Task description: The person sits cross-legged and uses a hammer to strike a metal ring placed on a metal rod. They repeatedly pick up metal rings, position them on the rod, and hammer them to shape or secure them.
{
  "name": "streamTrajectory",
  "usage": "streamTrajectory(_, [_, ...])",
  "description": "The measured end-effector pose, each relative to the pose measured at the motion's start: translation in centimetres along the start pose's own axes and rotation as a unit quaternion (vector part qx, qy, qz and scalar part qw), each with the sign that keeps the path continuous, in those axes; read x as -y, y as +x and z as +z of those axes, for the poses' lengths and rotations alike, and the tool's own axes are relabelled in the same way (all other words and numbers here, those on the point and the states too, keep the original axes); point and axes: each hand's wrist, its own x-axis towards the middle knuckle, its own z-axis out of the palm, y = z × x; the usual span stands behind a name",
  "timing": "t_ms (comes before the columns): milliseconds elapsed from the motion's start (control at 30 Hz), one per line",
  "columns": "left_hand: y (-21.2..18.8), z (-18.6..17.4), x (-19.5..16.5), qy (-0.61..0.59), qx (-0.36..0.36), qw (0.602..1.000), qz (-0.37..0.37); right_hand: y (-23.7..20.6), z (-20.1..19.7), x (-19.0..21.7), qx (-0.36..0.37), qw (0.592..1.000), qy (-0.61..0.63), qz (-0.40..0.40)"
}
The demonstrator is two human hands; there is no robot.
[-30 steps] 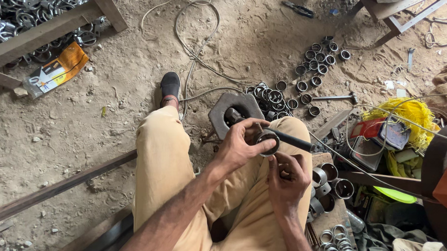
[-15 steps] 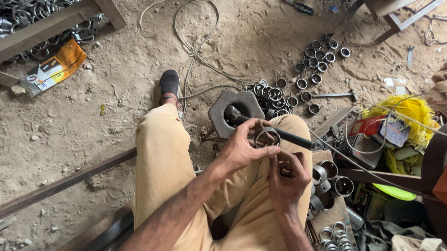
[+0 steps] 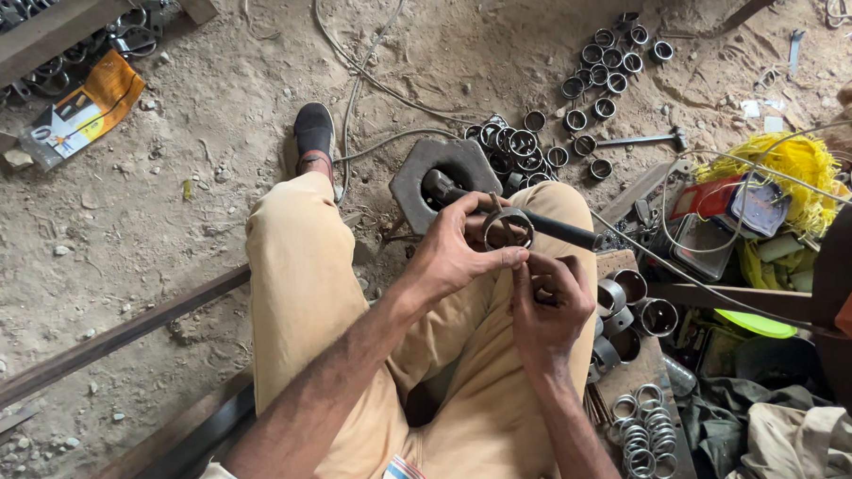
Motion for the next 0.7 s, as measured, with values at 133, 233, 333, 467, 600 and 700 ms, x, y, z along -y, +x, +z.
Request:
streamTrajectory(133, [0.2, -0.1, 0.7, -0.070, 0.035, 0.996, -0.029, 0.0, -0.1, -0.1, -0.003, 1.000, 0.001, -0.008])
streamTrajectory(233, [0.5, -0.2, 1.0, -0.090, 0.038, 0.993, -0.074, 0.2, 0.0, -0.1, -0.006, 1.000, 0.024, 0.012])
streamTrajectory(333, [0.6, -0.3, 1.1, -0.097, 0.052, 0.993, -0.035, 0.3, -0.2, -0.1, -0.006, 1.000, 0.021, 0.012])
streamTrajectory(467, [0.5, -0.4, 1.2, -0.087, 0.033, 0.995, -0.034, 0.1, -0.2, -0.1, -0.004, 0.999, 0.035, 0.026])
streamTrajectory(600, [0.8, -0.2, 1.4, -0.131, -0.039, 0.990, -0.038, 0.2, -0.3, -0.1, 0.002, 0.999, 0.022, 0.035])
streamTrajectory(700, [1.0, -0.4, 1.3, -0.154, -0.064, 0.985, -0.033, 0.3, -0.4, 0.0, 0.013, 1.000, 0.013, 0.021])
